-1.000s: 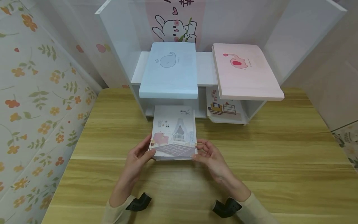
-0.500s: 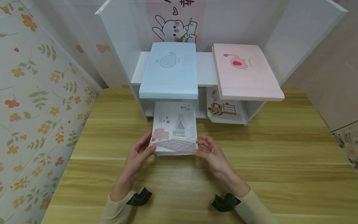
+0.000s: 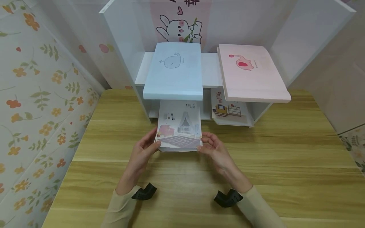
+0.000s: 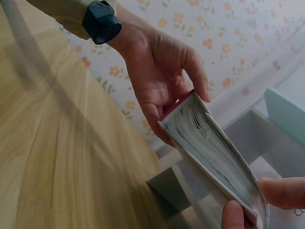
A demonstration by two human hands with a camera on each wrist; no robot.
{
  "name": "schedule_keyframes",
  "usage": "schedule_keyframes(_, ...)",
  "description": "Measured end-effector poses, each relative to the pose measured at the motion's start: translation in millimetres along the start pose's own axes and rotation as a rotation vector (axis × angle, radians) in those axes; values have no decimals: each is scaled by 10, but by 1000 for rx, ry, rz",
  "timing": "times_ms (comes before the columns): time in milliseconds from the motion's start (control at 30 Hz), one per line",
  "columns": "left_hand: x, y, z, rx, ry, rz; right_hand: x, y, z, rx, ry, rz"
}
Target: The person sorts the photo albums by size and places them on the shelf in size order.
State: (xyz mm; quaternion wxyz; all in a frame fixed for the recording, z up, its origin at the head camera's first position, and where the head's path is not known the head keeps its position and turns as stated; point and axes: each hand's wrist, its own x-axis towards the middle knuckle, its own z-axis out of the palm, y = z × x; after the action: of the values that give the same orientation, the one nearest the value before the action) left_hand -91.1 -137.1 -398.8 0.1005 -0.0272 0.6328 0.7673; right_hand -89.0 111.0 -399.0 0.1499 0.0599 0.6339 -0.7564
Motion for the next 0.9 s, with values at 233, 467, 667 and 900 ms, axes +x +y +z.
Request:
schedule_keyframes(233, 131, 34, -7, -13, -41, 43, 100, -27, -10, 53, -9, -26)
schedule_keyframes(467, 261, 55, -6, -51, -41, 16, 209, -72, 14, 110, 26, -26)
schedule_keyframes(667, 349, 48, 16, -99, -49, 13, 280, -80, 10, 135, 47, -8)
schedule_keyframes(900, 445, 44, 45, -125, -36, 24, 368, -93, 26, 160, 76, -15)
